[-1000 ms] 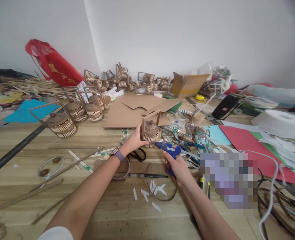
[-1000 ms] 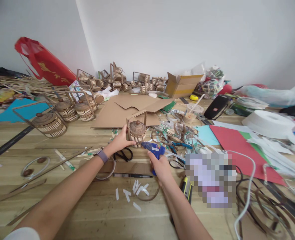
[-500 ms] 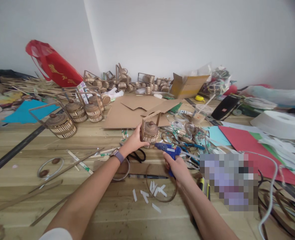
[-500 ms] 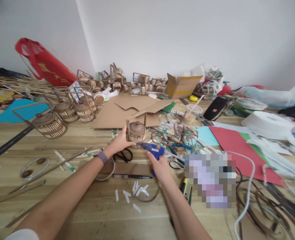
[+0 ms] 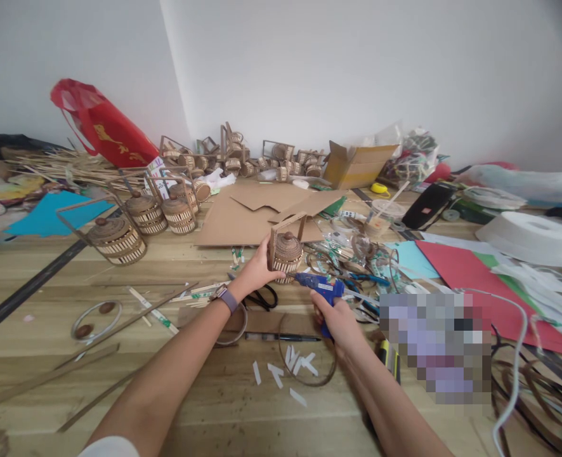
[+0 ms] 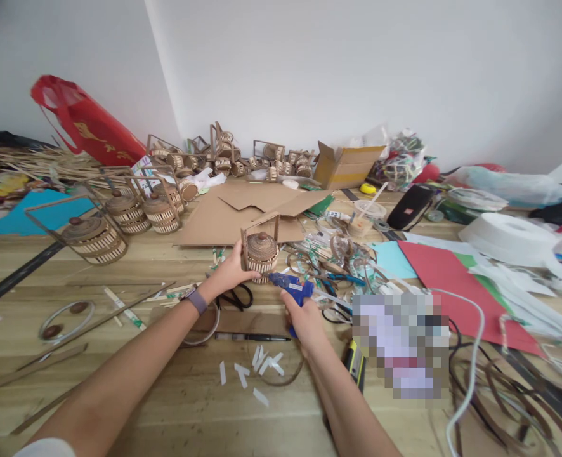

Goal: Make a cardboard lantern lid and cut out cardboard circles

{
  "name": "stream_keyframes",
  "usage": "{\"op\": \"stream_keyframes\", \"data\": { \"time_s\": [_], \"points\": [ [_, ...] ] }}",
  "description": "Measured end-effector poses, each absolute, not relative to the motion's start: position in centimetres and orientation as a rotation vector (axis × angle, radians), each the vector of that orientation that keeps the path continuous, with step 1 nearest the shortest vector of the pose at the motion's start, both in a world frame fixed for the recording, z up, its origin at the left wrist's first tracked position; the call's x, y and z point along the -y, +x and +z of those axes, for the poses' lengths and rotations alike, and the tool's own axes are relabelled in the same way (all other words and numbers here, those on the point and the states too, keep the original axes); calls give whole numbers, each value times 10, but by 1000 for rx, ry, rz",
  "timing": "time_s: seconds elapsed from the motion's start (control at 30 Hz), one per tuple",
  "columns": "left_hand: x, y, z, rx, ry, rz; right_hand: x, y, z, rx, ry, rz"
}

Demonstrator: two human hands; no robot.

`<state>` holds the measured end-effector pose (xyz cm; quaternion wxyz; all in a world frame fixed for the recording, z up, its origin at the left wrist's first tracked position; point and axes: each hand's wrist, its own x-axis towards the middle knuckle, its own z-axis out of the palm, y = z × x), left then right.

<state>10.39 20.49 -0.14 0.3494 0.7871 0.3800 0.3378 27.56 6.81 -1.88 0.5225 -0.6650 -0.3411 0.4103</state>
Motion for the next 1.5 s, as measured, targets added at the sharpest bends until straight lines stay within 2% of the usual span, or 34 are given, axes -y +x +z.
{"op": "stream_keyframes", "data": {
  "time_s": [0.73, 1.03, 1.5],
  "points": [
    [-202, 107, -3, -1001, 1983, 897, -61, 281, 2, 715, -1410, 1209],
    [-201, 109, -3, -991, 1949, 910, -53, 300, 5, 821, -1510, 1443],
    [-204, 111, -7, -1024, 1979, 944, -56, 304, -1, 817, -1516, 1552]
  ]
}}
